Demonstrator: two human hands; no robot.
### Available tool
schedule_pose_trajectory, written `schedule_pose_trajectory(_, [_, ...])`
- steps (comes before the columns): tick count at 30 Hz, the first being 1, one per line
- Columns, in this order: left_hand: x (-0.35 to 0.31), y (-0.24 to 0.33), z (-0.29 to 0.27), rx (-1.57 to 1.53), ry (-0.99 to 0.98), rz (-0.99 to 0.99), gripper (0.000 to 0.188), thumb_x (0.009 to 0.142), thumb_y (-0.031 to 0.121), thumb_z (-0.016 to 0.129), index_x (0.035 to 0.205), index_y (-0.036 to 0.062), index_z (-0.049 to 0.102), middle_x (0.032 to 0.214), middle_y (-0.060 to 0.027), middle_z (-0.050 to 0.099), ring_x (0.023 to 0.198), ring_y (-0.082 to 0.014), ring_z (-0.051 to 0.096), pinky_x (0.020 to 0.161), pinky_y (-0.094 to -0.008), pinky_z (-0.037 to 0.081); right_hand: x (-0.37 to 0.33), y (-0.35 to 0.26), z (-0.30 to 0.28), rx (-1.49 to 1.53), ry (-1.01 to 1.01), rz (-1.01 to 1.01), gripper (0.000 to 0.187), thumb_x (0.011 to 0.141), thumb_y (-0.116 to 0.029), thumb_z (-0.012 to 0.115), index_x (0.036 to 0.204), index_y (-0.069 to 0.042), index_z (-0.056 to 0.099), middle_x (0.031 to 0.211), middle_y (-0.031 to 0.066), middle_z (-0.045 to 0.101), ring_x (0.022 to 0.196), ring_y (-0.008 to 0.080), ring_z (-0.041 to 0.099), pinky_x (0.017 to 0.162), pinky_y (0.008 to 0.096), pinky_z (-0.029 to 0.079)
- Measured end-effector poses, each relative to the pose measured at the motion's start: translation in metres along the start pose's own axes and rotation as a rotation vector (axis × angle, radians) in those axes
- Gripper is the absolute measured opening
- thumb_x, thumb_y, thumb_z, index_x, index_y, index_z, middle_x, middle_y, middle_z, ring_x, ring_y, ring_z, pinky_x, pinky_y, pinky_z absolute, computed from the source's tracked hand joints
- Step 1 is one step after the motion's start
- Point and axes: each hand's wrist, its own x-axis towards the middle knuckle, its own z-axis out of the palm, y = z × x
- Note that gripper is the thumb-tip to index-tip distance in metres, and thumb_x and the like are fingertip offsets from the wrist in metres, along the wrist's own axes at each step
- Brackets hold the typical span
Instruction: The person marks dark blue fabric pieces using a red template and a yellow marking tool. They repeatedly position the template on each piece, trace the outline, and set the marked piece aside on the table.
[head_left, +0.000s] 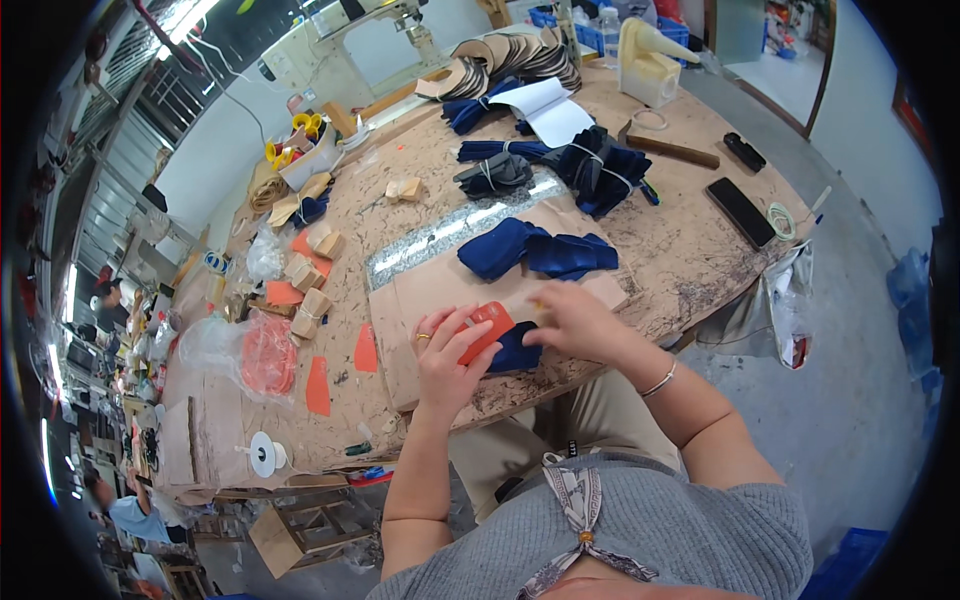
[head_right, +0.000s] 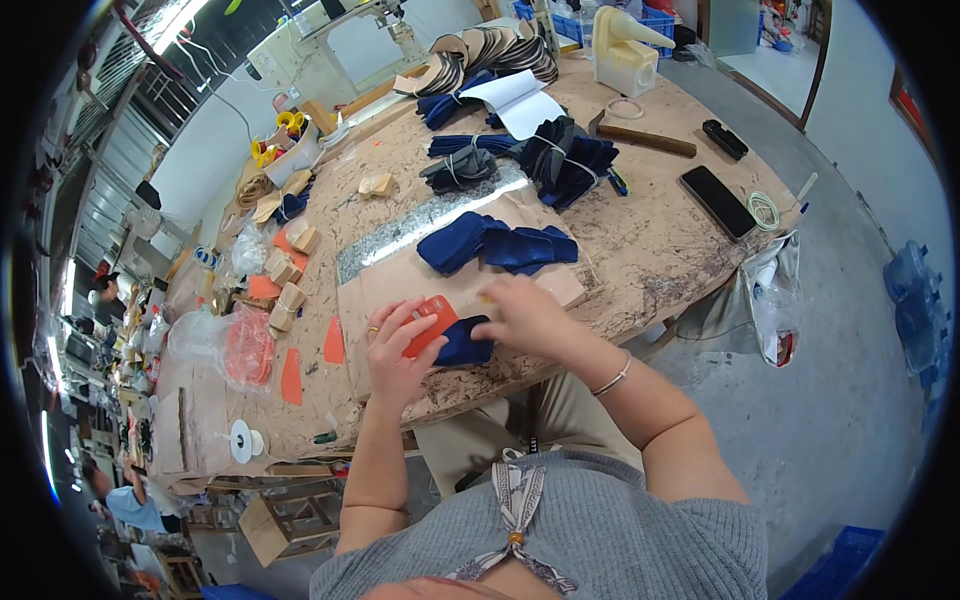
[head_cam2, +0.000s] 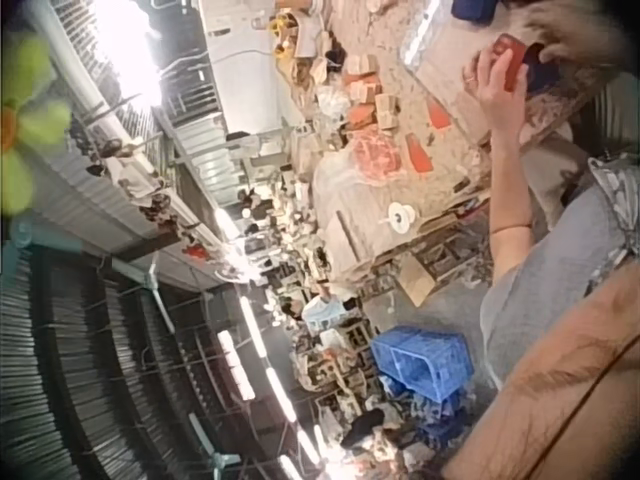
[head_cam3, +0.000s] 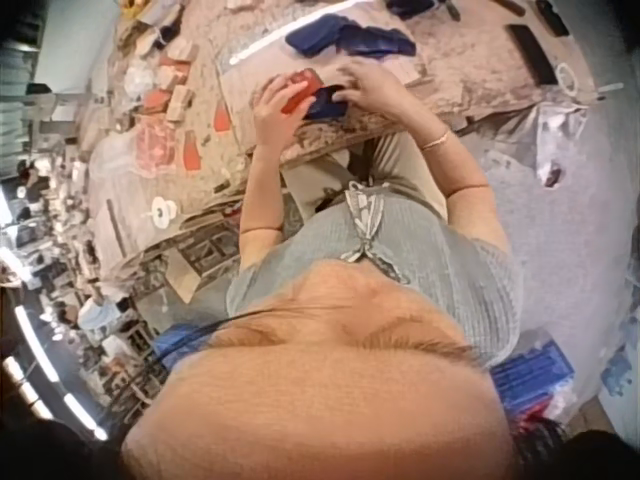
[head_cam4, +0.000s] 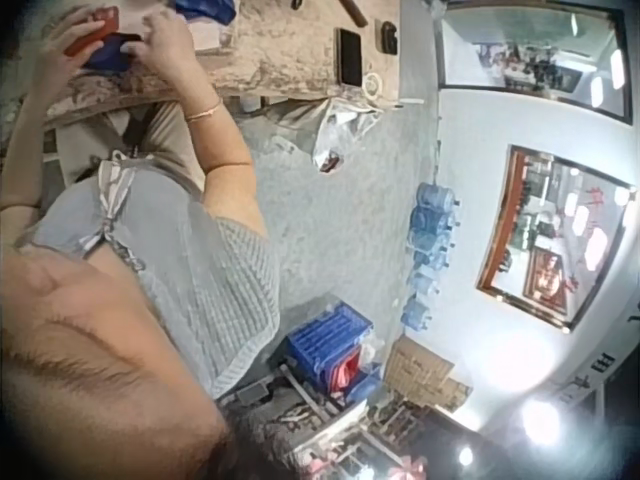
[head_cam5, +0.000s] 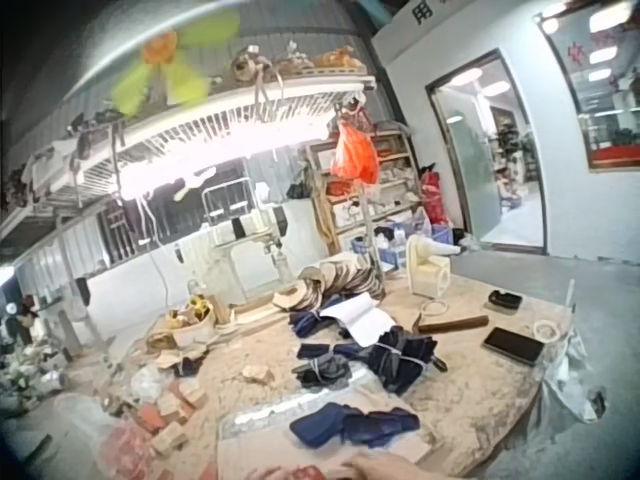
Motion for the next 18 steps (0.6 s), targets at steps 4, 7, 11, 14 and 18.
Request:
schedule_pose_trajectory(4, [-0.015, 0.007, 0.001, -0.068, 0.157, 0.091, 0.035, 0.067, 0.019, 0.084, 0.1, 0.0171, 0.072, 0.122, -0.0002, 0.066, 0.11, -0.026, 0.057, 0.104, -0.0469, 0.035, 0.005, -0.01, 0.007, -0.025, -0.251, 0.149, 0.033, 0.08, -0.031, 0.077, 0.098, -0.005, 0.066, 0.106, 0.0137, 0.063, 0.107, 0.0316, 0.059, 0.087, 0.0443, 0.049])
schedule_pose_trajectory(7, [-0.039, 0.02, 0.001, 0.106, -0.056, 0.313, 0.033, 0.069, 0.023, 0.082, 0.1, 0.0194, 0.072, 0.122, 0.0017, 0.066, 0.11, -0.0242, 0.056, 0.104, -0.0471, 0.034, 0.01, 0.003, 0.019, -0.008, -0.004, -0.008, 0.023, 0.084, -0.023, 0.075, 0.093, -0.004, 0.065, 0.092, 0.0133, 0.064, 0.088, 0.0288, 0.063, 0.075, 0.041, 0.051])
schedule_pose_trajectory(11, [-0.047, 0.016, 0.02, 0.163, -0.225, 0.099, 0.032, 0.071, 0.028, 0.081, 0.101, 0.0215, 0.072, 0.123, 0.0022, 0.066, 0.112, -0.0224, 0.055, 0.101, -0.0472, 0.034, 0.032, 0.006, 0.003, 0.445, 0.119, 0.29, 0.016, 0.089, -0.013, 0.07, 0.09, 0.001, 0.062, 0.067, 0.0122, 0.06, 0.059, 0.0158, 0.052, 0.056, 0.0313, 0.044])
schedule_pose_trajectory(14, [-0.032, 0.021, 0.02, 0.071, -0.179, 0.082, 0.033, 0.069, 0.025, 0.083, 0.1, 0.0174, 0.073, 0.122, 0.0002, 0.067, 0.111, -0.0243, 0.056, 0.099, -0.0439, 0.036, 0.038, 0.036, -0.028, 0.514, 0.211, 0.513, 0.02, 0.086, -0.014, 0.074, 0.095, 0.0, 0.063, 0.075, 0.0105, 0.063, 0.071, 0.0178, 0.06, 0.063, 0.0321, 0.048])
schedule_pose_trajectory(18, [0.001, 0.006, 0.011, -0.005, -0.035, 0.002, 0.033, 0.069, 0.02, 0.083, 0.1, 0.0159, 0.073, 0.121, -0.0025, 0.068, 0.11, -0.026, 0.057, 0.101, -0.0437, 0.036, 0.02, 0.049, -0.042, -0.191, 0.545, 0.126, 0.022, 0.082, -0.011, 0.074, 0.099, -0.004, 0.063, 0.087, 0.0109, 0.062, 0.088, 0.0305, 0.06, 0.076, 0.0392, 0.048])
